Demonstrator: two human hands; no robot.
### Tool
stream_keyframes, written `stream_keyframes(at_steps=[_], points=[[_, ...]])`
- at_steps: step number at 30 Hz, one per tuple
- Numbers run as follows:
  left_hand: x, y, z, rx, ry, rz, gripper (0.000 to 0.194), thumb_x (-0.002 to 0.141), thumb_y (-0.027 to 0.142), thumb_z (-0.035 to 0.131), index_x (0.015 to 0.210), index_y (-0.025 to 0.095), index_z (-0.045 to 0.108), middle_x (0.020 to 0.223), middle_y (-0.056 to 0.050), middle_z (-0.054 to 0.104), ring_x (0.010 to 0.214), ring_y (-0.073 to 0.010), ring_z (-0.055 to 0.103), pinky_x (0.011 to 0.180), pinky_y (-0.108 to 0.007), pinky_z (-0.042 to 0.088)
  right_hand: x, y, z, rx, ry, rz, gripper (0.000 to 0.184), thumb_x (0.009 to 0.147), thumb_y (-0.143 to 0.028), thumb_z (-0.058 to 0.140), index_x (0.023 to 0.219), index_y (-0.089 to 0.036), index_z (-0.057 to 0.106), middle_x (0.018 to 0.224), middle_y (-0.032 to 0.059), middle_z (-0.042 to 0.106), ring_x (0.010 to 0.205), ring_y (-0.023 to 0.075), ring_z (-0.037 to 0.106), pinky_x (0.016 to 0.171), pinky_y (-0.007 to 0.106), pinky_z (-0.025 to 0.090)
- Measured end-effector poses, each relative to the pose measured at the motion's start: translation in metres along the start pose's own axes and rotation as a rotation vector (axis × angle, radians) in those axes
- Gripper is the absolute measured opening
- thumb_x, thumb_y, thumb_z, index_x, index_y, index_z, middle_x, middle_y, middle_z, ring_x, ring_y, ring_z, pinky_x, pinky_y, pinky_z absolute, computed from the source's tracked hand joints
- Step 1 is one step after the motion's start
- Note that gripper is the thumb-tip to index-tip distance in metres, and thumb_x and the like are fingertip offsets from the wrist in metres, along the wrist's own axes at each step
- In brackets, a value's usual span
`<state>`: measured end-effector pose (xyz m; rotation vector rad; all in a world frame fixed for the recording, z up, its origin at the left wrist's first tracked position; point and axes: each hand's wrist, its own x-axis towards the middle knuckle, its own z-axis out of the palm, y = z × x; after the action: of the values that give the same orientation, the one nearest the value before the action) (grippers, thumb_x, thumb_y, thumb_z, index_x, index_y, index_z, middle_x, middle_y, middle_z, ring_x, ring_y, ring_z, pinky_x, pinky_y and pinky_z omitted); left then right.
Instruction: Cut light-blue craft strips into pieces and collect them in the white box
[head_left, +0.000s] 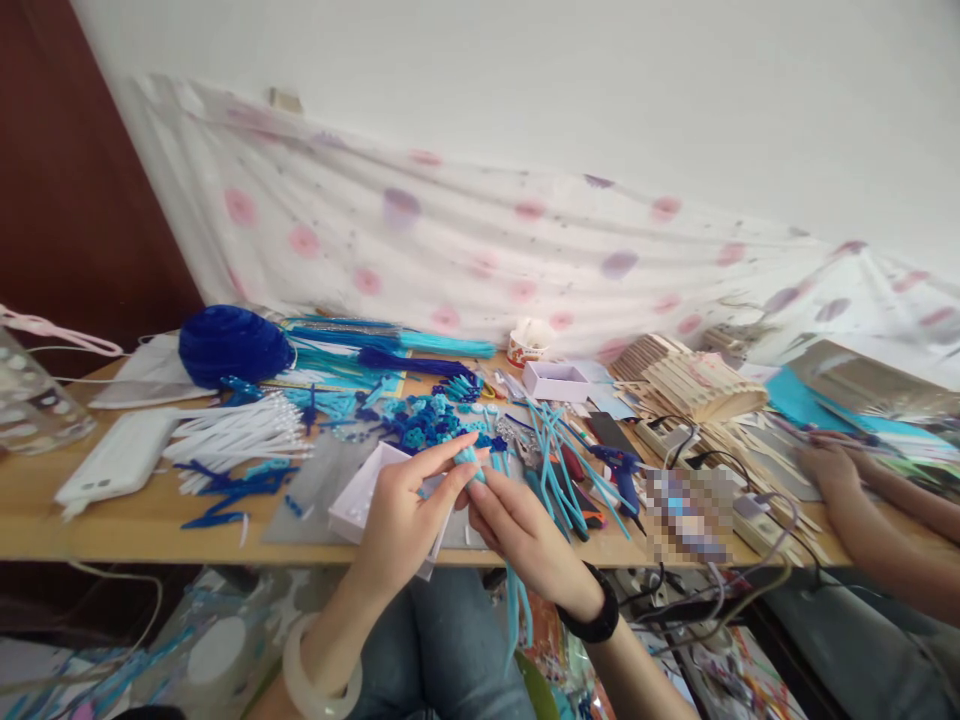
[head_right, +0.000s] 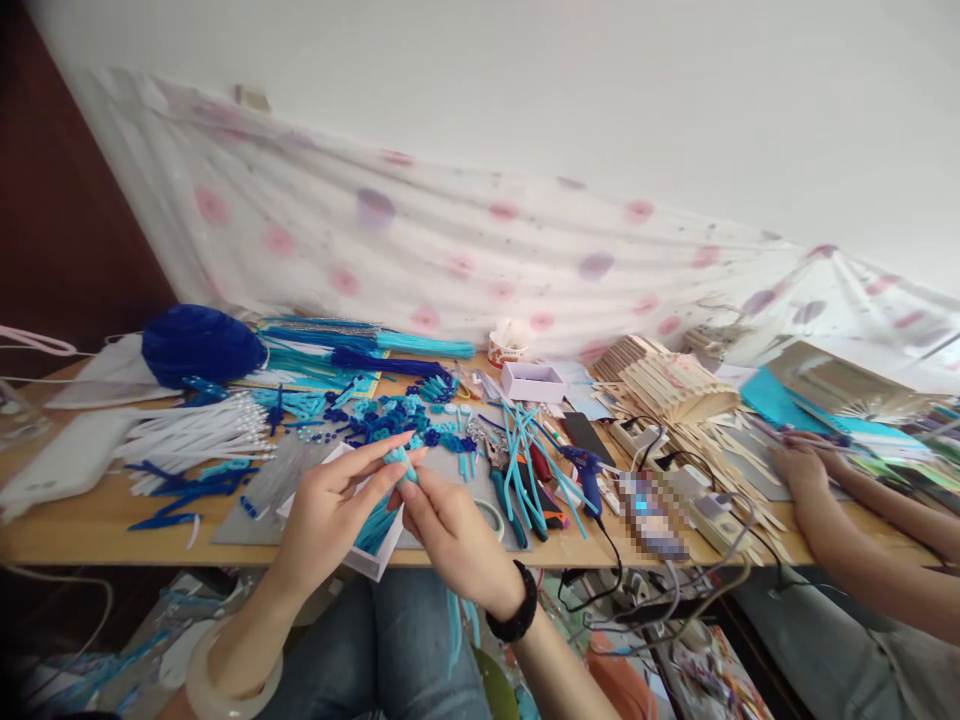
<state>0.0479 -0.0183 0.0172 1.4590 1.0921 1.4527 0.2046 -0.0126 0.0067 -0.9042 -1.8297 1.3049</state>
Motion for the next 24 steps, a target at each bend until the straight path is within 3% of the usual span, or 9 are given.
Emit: stream_keyframes(at_steps=[7, 11, 15, 20, 24], points=[[0.006, -0.013, -0.001, -0.233, 0.067, -0.124, 0.026, 0.082, 0.042, 0.074, 0.087, 0.017, 0.079, 0.088, -0.008, 0.082, 0.084, -0.0240, 0.077, 0.082, -0.031, 0.059, 0.003, 0.007, 0.002, -0.006, -0.015, 0.051, 0.040, 0.103, -0.054, 0.040, 0.083, -0.020, 0.050, 0.068, -0.0040, 0.037, 0.059, 0.0110, 0.034, 0.051, 0.024, 0.029], [0.010, -0.029, -0.005, -0.413, 0.118, -0.222, 0.029, 0.077, 0.043, 0.079, 0.085, 0.015, 0.077, 0.082, -0.009, 0.081, 0.079, -0.0228, 0.077, 0.079, -0.031, 0.059, 0.004, 0.007, 0.004, -0.015, -0.023, 0.087, 0.043, 0.102, -0.057, 0.039, 0.078, -0.021, 0.045, 0.067, -0.0045, 0.035, 0.057, 0.0110, 0.031, 0.050, 0.025, 0.027], [0.020, -0.029, -0.014, -0.489, 0.189, -0.259, 0.028, 0.073, 0.039, 0.084, 0.084, 0.015, 0.077, 0.079, -0.007, 0.081, 0.078, -0.0207, 0.076, 0.076, -0.027, 0.058, 0.005, 0.010, 0.002, -0.026, -0.016, 0.140, 0.047, 0.101, -0.060, 0.037, 0.076, -0.022, 0.044, 0.066, -0.0045, 0.034, 0.056, 0.0116, 0.030, 0.048, 0.025, 0.025], [0.027, -0.022, -0.020, -0.511, 0.203, -0.277, 0.029, 0.066, 0.038, 0.087, 0.079, 0.014, 0.076, 0.073, -0.007, 0.080, 0.075, -0.0213, 0.077, 0.075, -0.028, 0.058, 0.001, 0.015, -0.002, -0.061, -0.033, 0.137, 0.048, 0.101, -0.061, 0.036, 0.074, -0.022, 0.042, 0.063, -0.0051, 0.035, 0.055, 0.0116, 0.031, 0.050, 0.026, 0.026], [0.025, -0.022, -0.020, -0.462, 0.181, -0.279, 0.029, 0.069, 0.040, 0.086, 0.081, 0.015, 0.077, 0.078, -0.008, 0.081, 0.078, -0.0225, 0.077, 0.075, -0.029, 0.059, -0.006, 0.015, -0.007, -0.065, -0.062, 0.134, 0.046, 0.103, -0.057, 0.035, 0.074, -0.022, 0.044, 0.063, -0.0049, 0.038, 0.055, 0.0119, 0.034, 0.053, 0.027, 0.030]])
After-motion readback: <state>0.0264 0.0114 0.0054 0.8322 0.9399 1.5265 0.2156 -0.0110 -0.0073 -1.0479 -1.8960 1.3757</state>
